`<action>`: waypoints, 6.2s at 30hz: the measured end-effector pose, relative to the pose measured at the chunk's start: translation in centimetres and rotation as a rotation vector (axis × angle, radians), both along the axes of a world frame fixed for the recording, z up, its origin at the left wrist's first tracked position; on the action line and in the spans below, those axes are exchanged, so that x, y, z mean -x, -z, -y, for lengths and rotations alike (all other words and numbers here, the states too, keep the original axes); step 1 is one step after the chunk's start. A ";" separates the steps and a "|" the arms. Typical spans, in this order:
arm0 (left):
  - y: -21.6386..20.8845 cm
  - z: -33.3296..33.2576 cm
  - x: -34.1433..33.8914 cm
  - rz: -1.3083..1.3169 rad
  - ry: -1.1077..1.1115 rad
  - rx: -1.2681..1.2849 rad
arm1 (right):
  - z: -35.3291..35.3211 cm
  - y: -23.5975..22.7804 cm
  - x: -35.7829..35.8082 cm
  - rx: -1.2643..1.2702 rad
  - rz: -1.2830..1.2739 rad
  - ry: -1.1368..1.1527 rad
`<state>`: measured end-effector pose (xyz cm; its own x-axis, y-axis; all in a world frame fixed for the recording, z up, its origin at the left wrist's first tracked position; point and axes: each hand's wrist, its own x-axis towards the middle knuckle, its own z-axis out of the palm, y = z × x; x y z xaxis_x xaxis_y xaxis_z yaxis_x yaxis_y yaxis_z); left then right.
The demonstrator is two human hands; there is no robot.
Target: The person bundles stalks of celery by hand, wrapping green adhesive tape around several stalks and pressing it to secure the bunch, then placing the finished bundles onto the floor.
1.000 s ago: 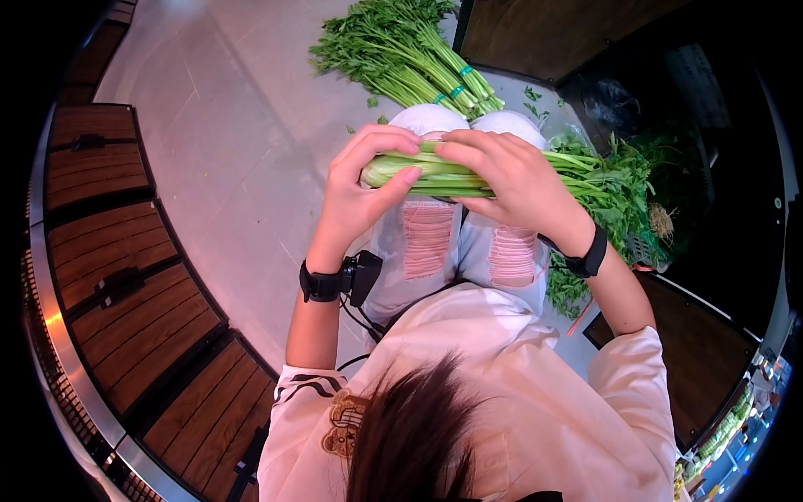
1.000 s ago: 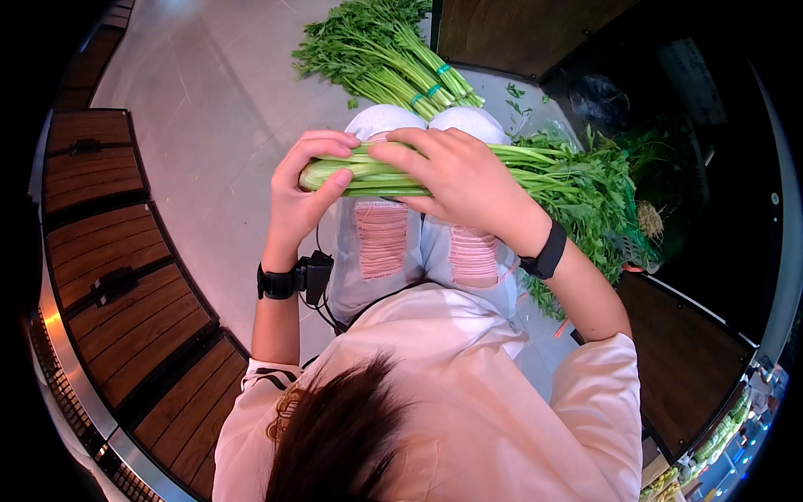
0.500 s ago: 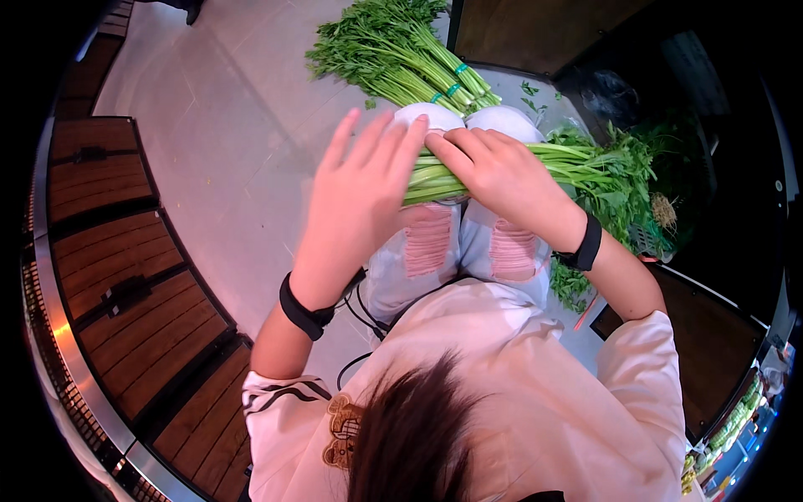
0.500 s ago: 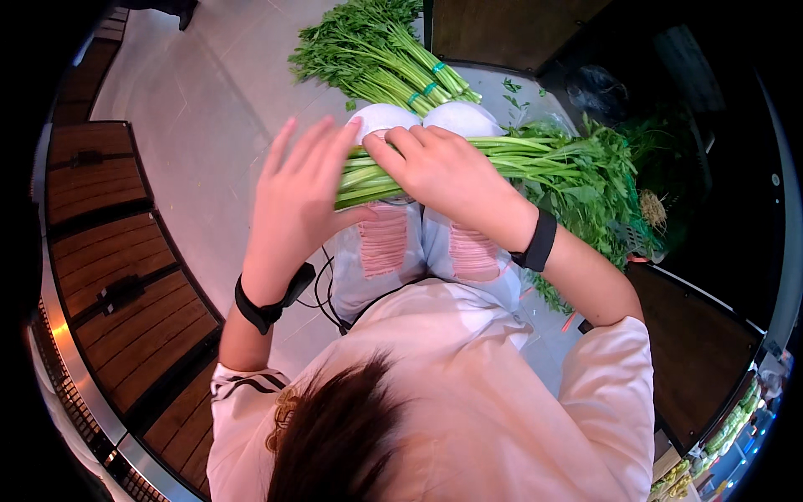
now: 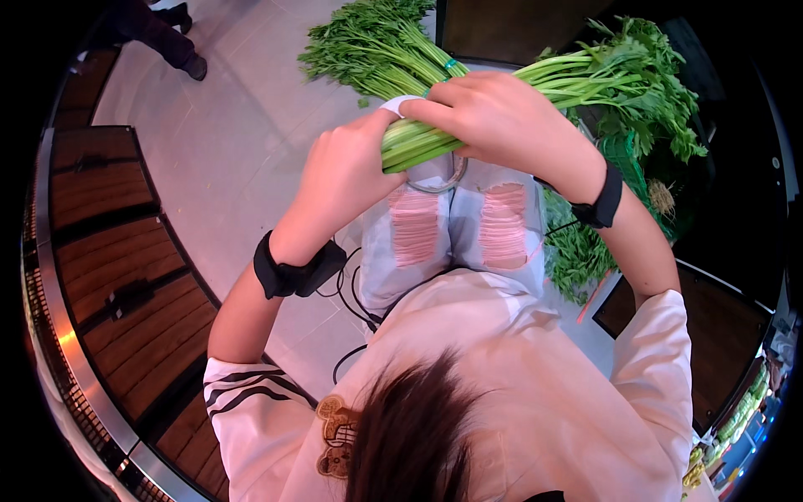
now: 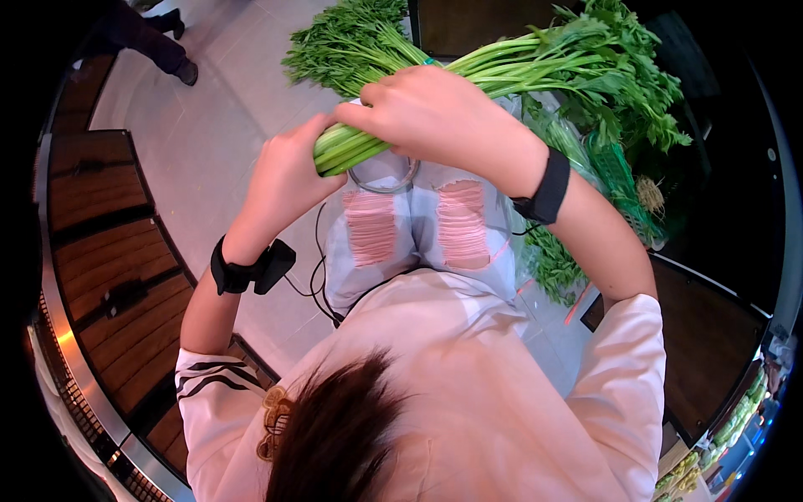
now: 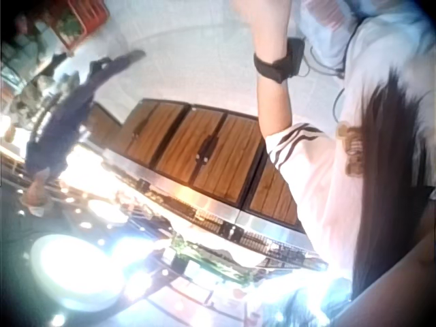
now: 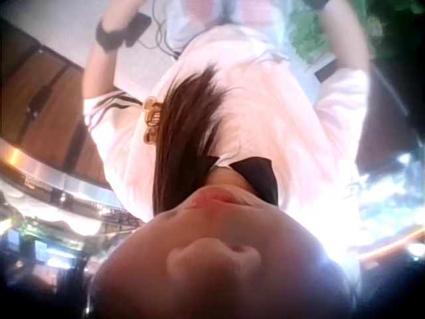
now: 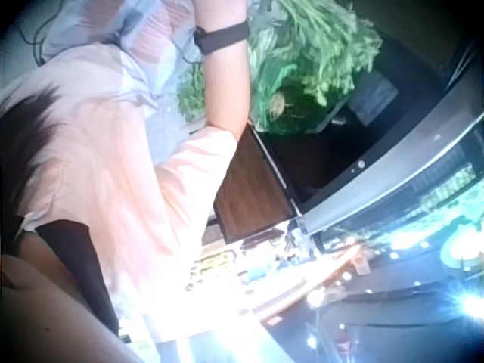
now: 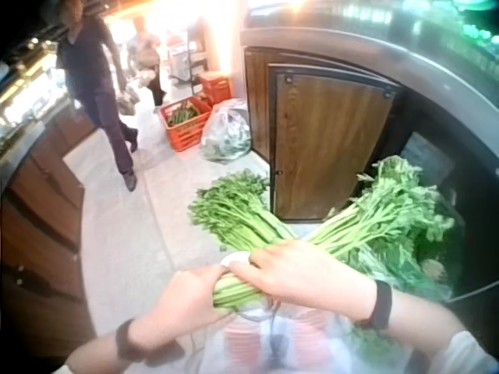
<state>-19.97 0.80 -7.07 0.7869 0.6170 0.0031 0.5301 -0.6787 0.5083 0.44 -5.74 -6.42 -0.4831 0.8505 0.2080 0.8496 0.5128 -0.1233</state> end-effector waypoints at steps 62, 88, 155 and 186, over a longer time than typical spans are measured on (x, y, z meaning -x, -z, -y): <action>3.3 3.2 -1.1 -0.181 -0.219 0.036 | 13.7 6.6 0.9 0.368 -1.232 0.435; 3.4 3.1 -1.6 -0.193 -0.217 0.006 | 12.2 9.2 4.5 -0.085 -0.501 0.740; 5.7 -0.2 -1.0 0.100 -0.423 0.580 | 19.2 -2.2 6.7 -0.103 -0.708 -0.218; -1.7 1.5 -1.6 0.164 0.095 0.542 | 8.5 -7.8 -0.6 0.205 -0.958 0.156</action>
<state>-18.41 -0.67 -5.39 0.8550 0.4909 -0.1671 0.3640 -0.3386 0.8677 1.01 -14.24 1.34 -0.0671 0.9534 0.2942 0.4014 0.2957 -0.8669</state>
